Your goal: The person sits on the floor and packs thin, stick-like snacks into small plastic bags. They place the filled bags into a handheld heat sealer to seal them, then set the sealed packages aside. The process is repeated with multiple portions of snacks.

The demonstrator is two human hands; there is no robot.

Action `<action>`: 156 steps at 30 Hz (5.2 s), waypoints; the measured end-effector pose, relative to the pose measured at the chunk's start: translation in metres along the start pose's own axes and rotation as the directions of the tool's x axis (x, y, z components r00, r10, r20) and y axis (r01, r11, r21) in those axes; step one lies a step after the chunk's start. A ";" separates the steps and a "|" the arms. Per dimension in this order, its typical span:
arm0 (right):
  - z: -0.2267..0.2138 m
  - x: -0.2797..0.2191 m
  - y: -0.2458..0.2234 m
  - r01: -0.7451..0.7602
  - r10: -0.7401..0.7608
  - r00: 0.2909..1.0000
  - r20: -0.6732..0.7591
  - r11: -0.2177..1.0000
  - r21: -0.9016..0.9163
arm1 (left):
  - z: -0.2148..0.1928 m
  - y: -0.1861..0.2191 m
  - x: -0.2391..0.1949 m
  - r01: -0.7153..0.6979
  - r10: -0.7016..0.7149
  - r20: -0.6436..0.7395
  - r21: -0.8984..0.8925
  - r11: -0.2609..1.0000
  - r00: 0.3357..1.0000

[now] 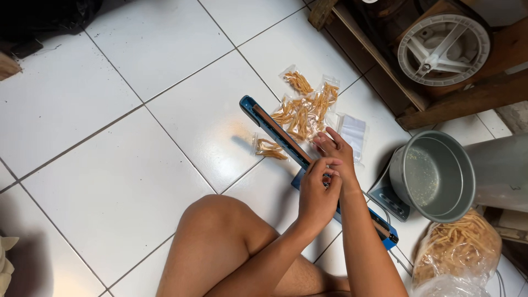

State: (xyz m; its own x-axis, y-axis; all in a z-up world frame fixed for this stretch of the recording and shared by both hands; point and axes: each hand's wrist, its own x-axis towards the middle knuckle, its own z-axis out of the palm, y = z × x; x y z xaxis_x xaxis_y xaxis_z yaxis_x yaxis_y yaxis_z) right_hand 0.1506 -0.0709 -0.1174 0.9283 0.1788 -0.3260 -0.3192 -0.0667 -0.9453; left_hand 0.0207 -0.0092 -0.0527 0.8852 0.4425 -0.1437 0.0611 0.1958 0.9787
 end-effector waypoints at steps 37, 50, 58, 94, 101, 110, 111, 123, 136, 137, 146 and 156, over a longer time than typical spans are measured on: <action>-0.286 -0.301 -0.035 0.021 -0.186 0.894 -0.407 0.925 -0.379 | 0.178 -0.021 -0.150 -0.163 -0.569 0.797 0.601 0.783 0.202; -0.337 -0.302 0.045 -0.444 0.034 0.809 -0.587 0.689 -0.572 | 0.178 -0.020 -0.138 -0.218 -0.551 0.808 0.588 0.779 0.210; -0.335 -0.261 0.077 -0.222 -0.227 0.835 -0.501 0.694 -0.685 | 0.187 -0.035 -0.131 -0.314 -0.565 0.805 0.592 0.742 0.182; -0.391 -0.214 0.236 -0.222 -0.635 0.623 -0.458 0.418 -0.881 | 0.237 -0.062 -0.165 -0.400 -0.271 0.847 0.468 0.788 0.457; -0.384 -0.229 0.198 -0.238 -0.580 0.672 -0.460 0.420 -0.876 | 0.240 -0.073 -0.164 -0.419 -0.227 0.846 0.450 0.788 0.482; -0.361 -0.275 0.097 -0.265 -0.155 0.750 -0.644 0.821 -0.506 | 0.239 -0.072 -0.165 -0.460 -0.178 0.857 0.422 0.781 0.483; -0.366 -0.278 0.095 -0.252 0.044 0.769 -0.637 0.938 -0.240 | 0.239 -0.070 -0.166 -0.458 -0.175 0.863 0.411 0.788 0.475; -0.360 -0.366 0.073 -0.018 0.104 0.906 -0.411 0.978 0.208 | 0.234 -0.072 -0.170 -0.363 -0.204 0.856 0.402 0.841 0.474; -0.223 -0.240 -0.063 0.092 -0.088 0.996 0.033 0.982 -0.166 | 0.108 0.021 -0.073 -0.198 -0.030 0.690 0.248 0.948 0.723; -0.212 -0.220 -0.062 0.121 -0.111 0.992 0.061 0.972 -0.199 | 0.090 0.028 -0.061 -0.187 -0.041 0.651 0.277 0.943 0.758; -0.231 -0.048 -0.024 0.049 -0.218 0.971 -0.103 0.599 -0.799 | 0.020 -0.019 -0.009 0.011 -0.136 0.446 0.271 0.962 0.884; -0.218 -0.051 -0.063 -0.144 0.040 0.989 -0.145 0.534 -0.833 | 0.035 -0.009 0.007 0.023 -0.130 0.480 0.224 0.974 0.868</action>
State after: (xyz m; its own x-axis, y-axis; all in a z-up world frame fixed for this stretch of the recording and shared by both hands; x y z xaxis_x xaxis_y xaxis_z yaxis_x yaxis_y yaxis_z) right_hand 0.1650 -0.2901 -0.0399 0.9325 0.0319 -0.3597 -0.1451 -0.8791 -0.4541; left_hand 0.0425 -0.0386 -0.0576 0.9814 -0.0614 -0.1820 0.1827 0.0051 0.9832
